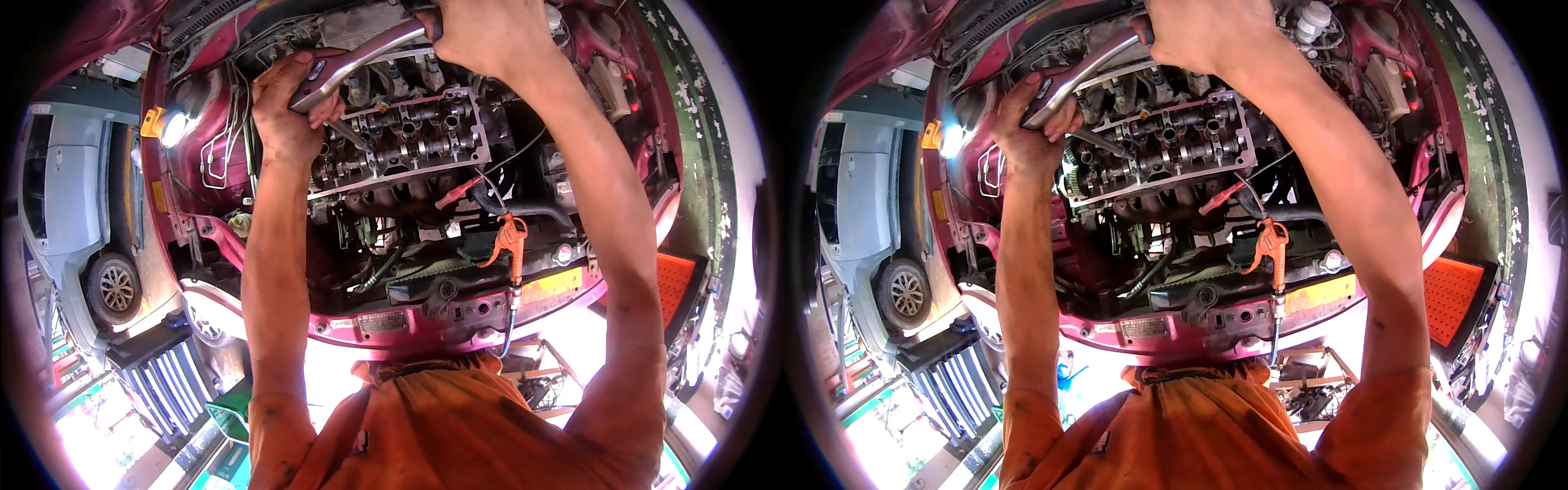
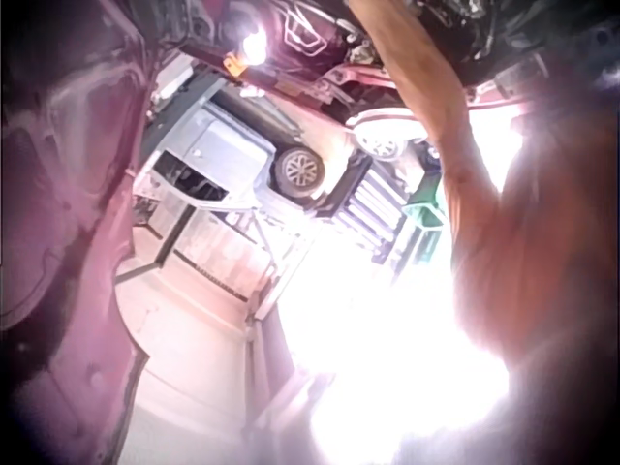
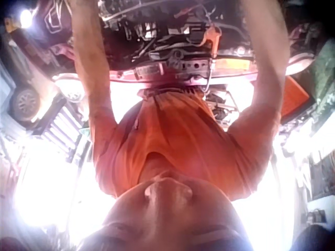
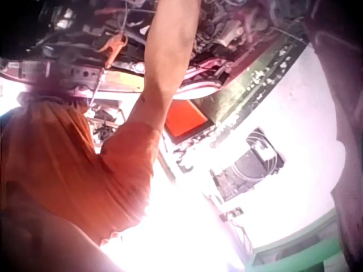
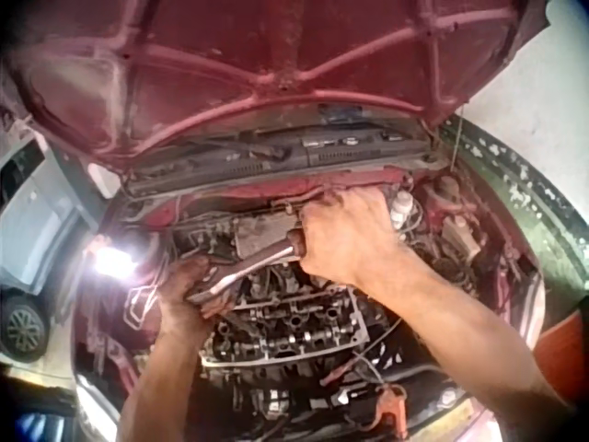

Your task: The person uses a socket wrench to tighten bolts on a car engine's cylinder head assembly. They also handle a camshaft gear and apply a liquid from a bottle to the engine components.

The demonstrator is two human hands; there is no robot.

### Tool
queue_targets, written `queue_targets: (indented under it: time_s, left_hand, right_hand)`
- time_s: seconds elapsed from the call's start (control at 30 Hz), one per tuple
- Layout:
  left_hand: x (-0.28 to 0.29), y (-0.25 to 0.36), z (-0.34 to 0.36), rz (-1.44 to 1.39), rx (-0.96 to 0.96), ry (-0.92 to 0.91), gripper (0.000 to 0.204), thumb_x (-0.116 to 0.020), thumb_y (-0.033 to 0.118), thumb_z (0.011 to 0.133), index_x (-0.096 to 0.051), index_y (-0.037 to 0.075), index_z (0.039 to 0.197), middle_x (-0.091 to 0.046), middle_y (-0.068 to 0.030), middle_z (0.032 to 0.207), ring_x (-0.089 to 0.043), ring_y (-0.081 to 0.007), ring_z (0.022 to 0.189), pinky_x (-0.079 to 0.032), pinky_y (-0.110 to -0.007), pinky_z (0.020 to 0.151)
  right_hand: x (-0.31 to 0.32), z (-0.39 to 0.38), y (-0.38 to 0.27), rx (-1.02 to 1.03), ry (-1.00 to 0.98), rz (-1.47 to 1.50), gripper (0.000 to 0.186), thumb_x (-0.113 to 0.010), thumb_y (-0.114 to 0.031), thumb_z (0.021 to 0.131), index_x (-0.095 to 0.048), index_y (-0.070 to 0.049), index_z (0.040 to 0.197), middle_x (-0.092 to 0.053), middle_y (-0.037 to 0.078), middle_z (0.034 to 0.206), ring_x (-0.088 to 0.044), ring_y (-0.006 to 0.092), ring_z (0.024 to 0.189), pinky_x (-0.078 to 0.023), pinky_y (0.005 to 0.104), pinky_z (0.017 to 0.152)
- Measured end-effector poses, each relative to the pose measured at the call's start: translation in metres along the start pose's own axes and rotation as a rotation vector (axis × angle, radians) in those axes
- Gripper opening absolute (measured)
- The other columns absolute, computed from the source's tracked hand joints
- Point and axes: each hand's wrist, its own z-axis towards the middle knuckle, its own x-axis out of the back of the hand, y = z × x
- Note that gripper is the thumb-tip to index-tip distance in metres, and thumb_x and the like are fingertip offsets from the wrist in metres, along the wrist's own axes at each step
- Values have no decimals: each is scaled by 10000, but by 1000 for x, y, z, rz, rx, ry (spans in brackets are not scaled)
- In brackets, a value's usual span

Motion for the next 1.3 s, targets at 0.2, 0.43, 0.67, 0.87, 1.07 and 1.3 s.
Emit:
queue_targets:
  time_s: [0.2,0.43,0.67,0.87,1.07,1.3]
  left_hand:
    - [-47,-23,-28,264,-284,415,388,-629,273,929,-651,-83,1082,-593,-47,738,-470,-98,505,-420,-253,485]
    - [-39,-17,-28,209,-274,389,350,-620,258,938,-675,-50,1094,-591,-37,750,-497,-102,550,-390,-229,474]
    - [-29,-16,-11,22,-276,364,319,-549,223,949,-675,-67,989,-561,-50,617,-395,-91,402,-376,-244,407]
    - [-22,-20,-8,24,-297,367,300,-512,216,956,-642,-54,955,-529,-45,588,-389,-103,397,-356,-265,403]
    - [-21,-12,-9,126,-162,266,311,-329,296,975,-428,110,746,-281,-19,473,-255,-140,434,-321,-324,500]
    - [-19,-12,-8,78,-152,228,295,-341,294,970,-441,115,758,-278,-14,483,-254,-137,439,-309,-323,519]
  right_hand:
    - [-50,59,9,393,507,20,249,-666,-296,771,-699,-91,909,-689,112,865,-667,286,897,-528,421,840]
    - [-50,107,7,692,95,154,181,-665,-230,739,-677,-77,836,-689,137,860,-658,332,902,-518,451,802]
    - [-52,106,1,610,243,100,176,-663,-258,686,-695,-103,764,-685,144,780,-671,343,828,-525,468,738]
    - [-45,105,-12,459,50,45,163,-683,-254,675,-693,-112,754,-688,114,818,-663,317,872,-515,446,778]
    - [-55,102,-3,455,164,-14,139,-675,-220,657,-681,-105,734,-676,114,793,-653,322,854,-507,444,798]
    - [-65,97,5,483,289,-38,136,-657,-215,666,-675,-95,728,-679,112,804,-656,315,852,-496,428,816]
